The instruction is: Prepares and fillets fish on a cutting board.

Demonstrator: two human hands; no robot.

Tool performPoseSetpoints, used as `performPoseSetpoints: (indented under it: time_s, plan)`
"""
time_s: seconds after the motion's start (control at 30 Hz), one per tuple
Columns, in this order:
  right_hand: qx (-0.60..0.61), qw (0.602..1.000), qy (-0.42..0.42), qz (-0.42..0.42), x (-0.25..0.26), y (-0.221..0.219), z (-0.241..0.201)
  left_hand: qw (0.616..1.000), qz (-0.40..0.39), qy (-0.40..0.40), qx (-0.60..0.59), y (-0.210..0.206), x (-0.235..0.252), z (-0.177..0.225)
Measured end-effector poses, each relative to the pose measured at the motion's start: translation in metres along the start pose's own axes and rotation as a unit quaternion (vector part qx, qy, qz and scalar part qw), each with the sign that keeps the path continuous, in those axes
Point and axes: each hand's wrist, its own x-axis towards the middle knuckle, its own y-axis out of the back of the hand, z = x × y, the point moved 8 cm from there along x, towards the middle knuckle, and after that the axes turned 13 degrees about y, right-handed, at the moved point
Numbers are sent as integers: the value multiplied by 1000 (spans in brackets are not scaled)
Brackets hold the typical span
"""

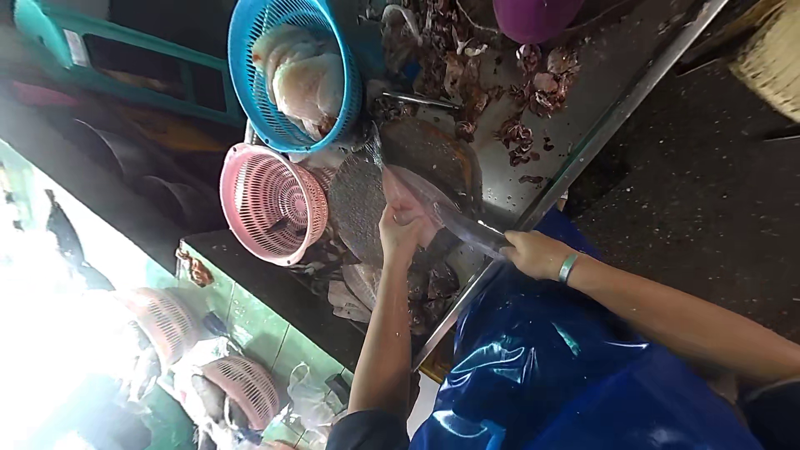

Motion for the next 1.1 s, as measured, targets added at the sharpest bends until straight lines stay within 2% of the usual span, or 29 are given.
performPoseSetpoints:
  time_s: [0.1,0.2,0.3,0.43,0.57,0.63,0.77,0.83,0.93,1.1]
  plan:
    - [44,998,14,49,23,-16,-6,1000,-12,-10,-12,0,1,-2]
    - [35,998,40,28,45,-15,-26,1000,-16,-19,-10,0,1,0]
    - [11,998,29,47,52,-17,-37,1000,-18,-16,-12,1,3,-2]
    - [-1,994,13,106,25,-42,-27,999,-26,9,-23,2,6,-6]
    - [-45,999,-6,8,-24,-55,-12,997,-50,8,-66,5,10,-6]
    - [-27,999,-6,17,-35,-49,-12,995,-63,4,-83,5,12,-6]
    - [12,995,-7,102,-14,-34,-12,992,-66,-8,-104,5,10,-8]
    - [28,993,11,118,8,-28,-15,992,-60,-6,-108,5,11,-9]
    - [4,998,31,46,35,-18,-26,993,-55,-2,-105,6,11,-12]
    - [2,1000,10,15,37,-9,-34,992,-54,7,-109,8,12,-14]
